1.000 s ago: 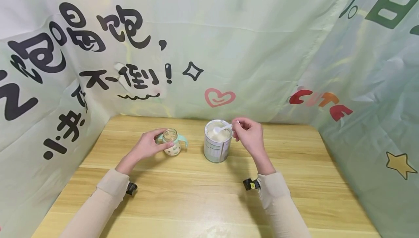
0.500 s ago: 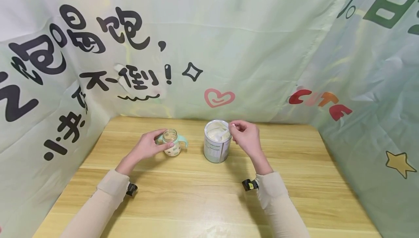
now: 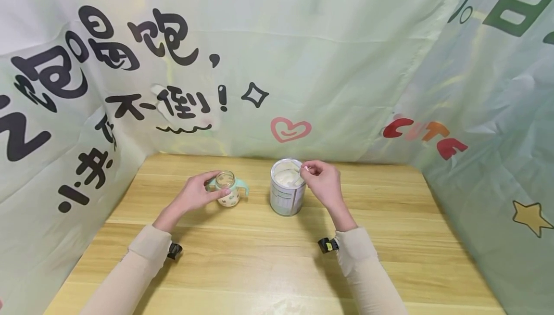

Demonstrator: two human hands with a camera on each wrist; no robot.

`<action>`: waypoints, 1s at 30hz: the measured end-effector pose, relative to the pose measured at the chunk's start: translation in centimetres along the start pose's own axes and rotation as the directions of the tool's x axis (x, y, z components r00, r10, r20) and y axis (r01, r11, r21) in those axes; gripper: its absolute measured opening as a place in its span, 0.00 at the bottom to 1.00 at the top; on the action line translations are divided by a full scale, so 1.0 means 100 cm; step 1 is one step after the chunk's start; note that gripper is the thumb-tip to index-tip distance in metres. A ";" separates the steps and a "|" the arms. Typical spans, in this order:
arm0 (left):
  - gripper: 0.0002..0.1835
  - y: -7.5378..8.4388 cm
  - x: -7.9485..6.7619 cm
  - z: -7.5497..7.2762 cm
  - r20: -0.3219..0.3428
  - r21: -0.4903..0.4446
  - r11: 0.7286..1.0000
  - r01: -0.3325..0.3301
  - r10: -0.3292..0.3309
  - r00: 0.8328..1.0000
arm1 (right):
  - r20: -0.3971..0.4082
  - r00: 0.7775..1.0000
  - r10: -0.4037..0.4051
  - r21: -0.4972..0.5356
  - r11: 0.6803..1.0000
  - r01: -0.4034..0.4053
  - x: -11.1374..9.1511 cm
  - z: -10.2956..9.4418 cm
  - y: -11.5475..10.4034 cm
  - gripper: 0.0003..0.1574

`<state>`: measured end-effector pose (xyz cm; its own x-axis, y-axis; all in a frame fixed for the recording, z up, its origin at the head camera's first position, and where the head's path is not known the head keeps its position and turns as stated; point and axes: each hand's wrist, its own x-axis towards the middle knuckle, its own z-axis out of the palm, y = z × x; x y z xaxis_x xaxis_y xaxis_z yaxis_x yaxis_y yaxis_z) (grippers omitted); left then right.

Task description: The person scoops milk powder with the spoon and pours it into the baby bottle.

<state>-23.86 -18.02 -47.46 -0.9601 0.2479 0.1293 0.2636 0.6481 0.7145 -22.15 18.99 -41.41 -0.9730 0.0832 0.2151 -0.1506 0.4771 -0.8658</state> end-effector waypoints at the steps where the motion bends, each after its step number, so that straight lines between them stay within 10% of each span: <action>1: 0.41 0.000 0.000 0.000 0.000 0.003 1.000 -0.001 0.001 1.000 | -0.005 1.000 -0.001 -0.003 1.000 0.001 0.000 0.000 0.000 0.12; 30: 0.38 0.011 0.002 -0.015 -0.016 0.027 0.999 -0.047 0.048 0.999 | -0.090 0.994 -0.069 -0.041 0.997 0.066 0.000 -0.017 -0.010 0.20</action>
<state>-23.86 -18.31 -45.64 -0.9479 0.2666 0.1744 0.3110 0.6551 0.6886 -21.72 19.95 -39.75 -0.9407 0.1283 0.3140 -0.2067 0.5172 -0.8305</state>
